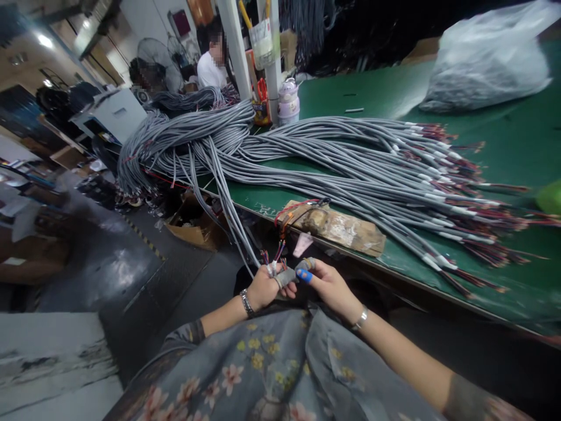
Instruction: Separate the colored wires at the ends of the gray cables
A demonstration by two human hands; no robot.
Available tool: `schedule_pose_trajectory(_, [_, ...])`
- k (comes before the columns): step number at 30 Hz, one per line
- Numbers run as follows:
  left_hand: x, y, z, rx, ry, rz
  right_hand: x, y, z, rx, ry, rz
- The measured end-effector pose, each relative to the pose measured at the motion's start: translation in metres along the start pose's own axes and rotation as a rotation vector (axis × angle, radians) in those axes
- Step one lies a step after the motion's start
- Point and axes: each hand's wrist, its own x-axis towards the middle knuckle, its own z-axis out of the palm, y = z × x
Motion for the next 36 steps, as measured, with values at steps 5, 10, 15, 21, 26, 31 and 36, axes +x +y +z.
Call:
schedule_pose_trajectory(5, [-0.003, 0.0, -0.006, 0.018, -0.118, -0.04, 0.003, -0.003, -0.001, 0.055, -0.101, 0.059])
schedule_pose_trajectory(10, [0.002, -0.001, -0.007, -0.121, -0.074, -0.054, 0.005, -0.006, -0.002, 0.065, -0.077, 0.05])
schedule_pose_trajectory(15, [0.003, 0.002, -0.01, -0.178, -0.158, -0.074, 0.006, -0.007, 0.001, 0.112, -0.126, 0.071])
schedule_pose_trajectory(21, [0.004, -0.002, -0.011, -0.109, -0.201, -0.091, 0.009, -0.01, 0.007, 0.132, -0.075, 0.129])
schedule_pose_trajectory(26, [0.004, -0.013, -0.006, -0.092, -0.015, -0.004, 0.006, -0.009, 0.008, 0.132, -0.034, 0.193])
schedule_pose_trajectory(31, [0.005, -0.019, 0.0, -0.05, 0.1, 0.082, 0.005, -0.005, 0.006, 0.105, 0.036, 0.24])
schedule_pose_trajectory(36, [0.003, -0.014, 0.0, -0.033, 0.111, 0.068, 0.005, -0.003, 0.006, 0.136, 0.03, 0.268])
